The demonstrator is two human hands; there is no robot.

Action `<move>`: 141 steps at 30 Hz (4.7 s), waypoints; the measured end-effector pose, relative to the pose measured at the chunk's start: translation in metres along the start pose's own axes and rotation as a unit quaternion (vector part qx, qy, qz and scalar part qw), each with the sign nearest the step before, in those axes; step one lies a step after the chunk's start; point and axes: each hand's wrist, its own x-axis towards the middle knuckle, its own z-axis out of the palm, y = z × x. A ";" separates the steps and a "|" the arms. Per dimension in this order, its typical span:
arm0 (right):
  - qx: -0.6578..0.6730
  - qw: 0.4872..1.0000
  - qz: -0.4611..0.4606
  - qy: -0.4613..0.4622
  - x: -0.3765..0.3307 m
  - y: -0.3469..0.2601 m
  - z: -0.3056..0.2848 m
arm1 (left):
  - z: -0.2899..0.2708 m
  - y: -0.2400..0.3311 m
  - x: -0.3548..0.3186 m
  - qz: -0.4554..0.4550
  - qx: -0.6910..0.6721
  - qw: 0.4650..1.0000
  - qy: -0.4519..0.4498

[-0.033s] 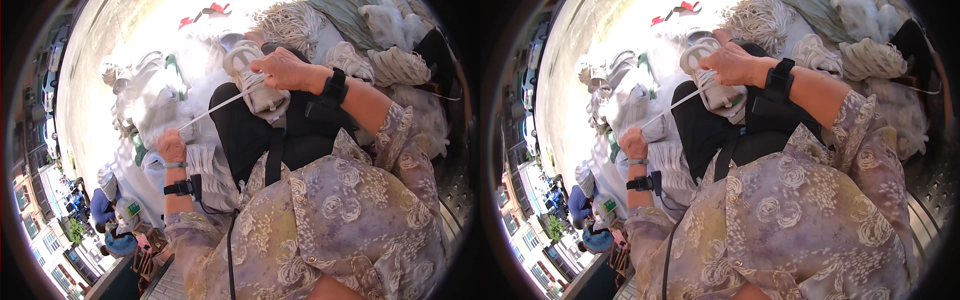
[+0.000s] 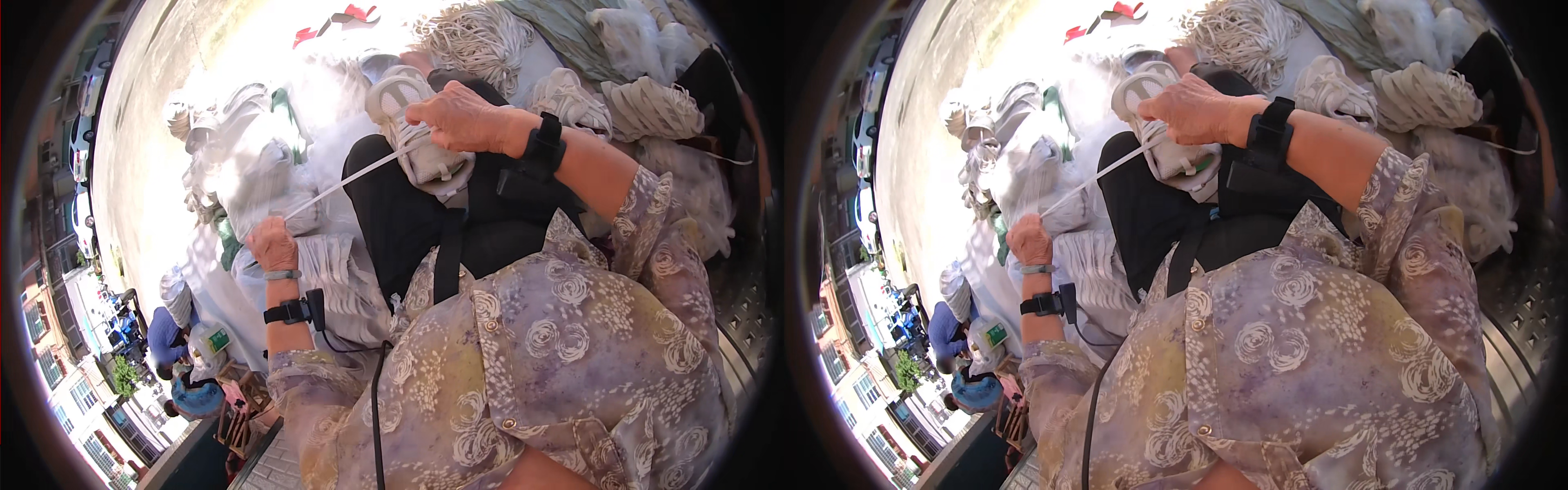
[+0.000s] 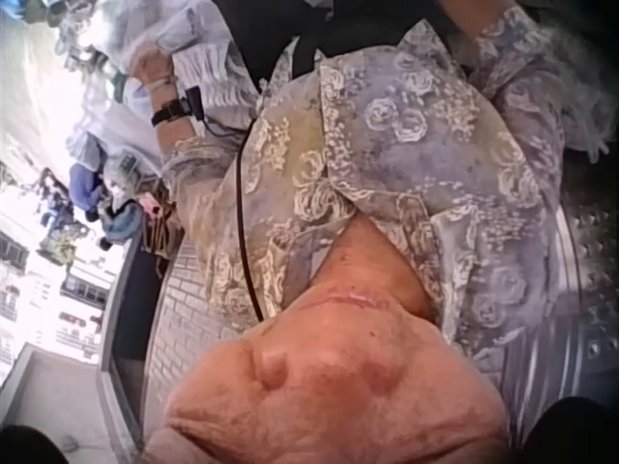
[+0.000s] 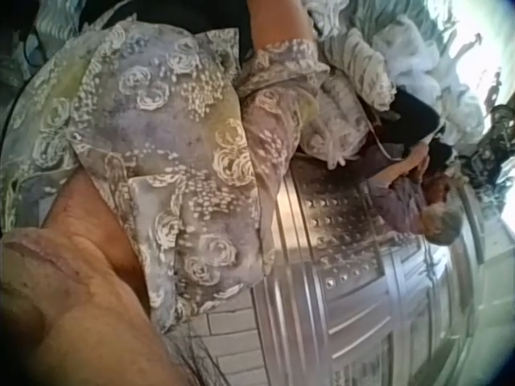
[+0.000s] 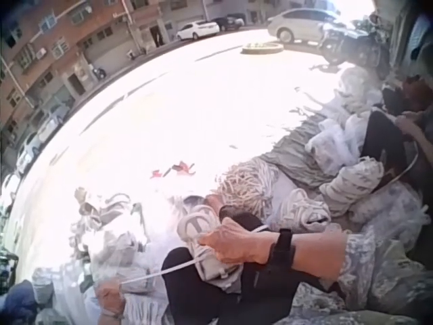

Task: Manually insert laces into the eyelets of a shoe upper.

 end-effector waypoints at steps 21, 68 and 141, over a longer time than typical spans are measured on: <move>0.094 0.995 0.023 0.029 -0.068 0.001 0.006 | -0.004 0.019 -0.015 -0.087 -0.210 0.971 -0.075; -0.142 0.986 0.088 -0.006 -0.014 0.003 0.030 | -0.066 0.186 0.102 0.032 -0.427 0.887 -0.174; 0.170 0.973 0.118 0.099 -0.013 0.025 0.044 | -0.055 0.225 0.121 0.102 -0.282 0.937 0.179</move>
